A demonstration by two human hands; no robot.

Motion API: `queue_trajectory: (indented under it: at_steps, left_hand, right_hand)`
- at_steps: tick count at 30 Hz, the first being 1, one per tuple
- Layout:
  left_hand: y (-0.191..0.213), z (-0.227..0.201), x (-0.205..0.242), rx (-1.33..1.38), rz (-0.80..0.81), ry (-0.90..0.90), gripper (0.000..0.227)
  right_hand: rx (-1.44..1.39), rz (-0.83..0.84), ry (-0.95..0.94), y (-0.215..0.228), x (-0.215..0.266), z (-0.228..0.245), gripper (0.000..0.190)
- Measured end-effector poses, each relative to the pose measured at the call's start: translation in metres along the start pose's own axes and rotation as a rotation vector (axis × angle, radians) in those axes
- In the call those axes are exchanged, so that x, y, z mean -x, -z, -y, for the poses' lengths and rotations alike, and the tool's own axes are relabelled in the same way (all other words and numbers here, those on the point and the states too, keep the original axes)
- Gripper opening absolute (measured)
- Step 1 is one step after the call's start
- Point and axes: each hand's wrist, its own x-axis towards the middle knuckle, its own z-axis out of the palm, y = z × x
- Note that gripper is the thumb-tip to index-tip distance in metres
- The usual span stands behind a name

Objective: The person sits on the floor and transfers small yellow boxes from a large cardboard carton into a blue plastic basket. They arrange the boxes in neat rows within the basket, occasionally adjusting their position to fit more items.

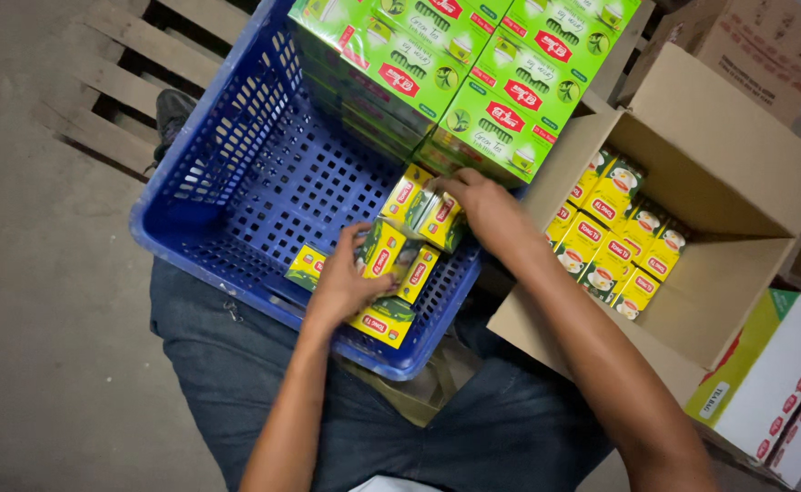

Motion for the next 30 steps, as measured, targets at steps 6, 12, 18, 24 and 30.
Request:
queue_trajectory:
  at_steps: [6, 12, 18, 24, 30]
  left_hand:
    - [0.037, -0.003, -0.022, -0.112, -0.031, -0.212, 0.095]
    - [0.059, -0.02, -0.029, -0.304, 0.079, -0.392, 0.081]
    - [0.068, -0.017, -0.031, -0.26, 0.106, -0.448, 0.077]
    - [0.059, -0.007, -0.032, 0.029, -0.181, -0.027, 0.075]
    - [0.041, 0.008, -0.049, 0.275, -0.056, -0.086, 0.081]
  right_hand:
    - [-0.467, -0.094, 0.07, 0.051, 0.004, 0.031, 0.03]
    - [-0.734, 0.19, -0.118, 0.03, -0.016, 0.061, 0.068]
    - [-0.572, 0.357, -0.149, 0.011, -0.036, 0.078, 0.076]
    - [-0.668, 0.303, -0.403, 0.0, -0.028, 0.093, 0.069]
    - [-0.927, 0.32, -0.466, -0.02, -0.024, 0.104, 0.063]
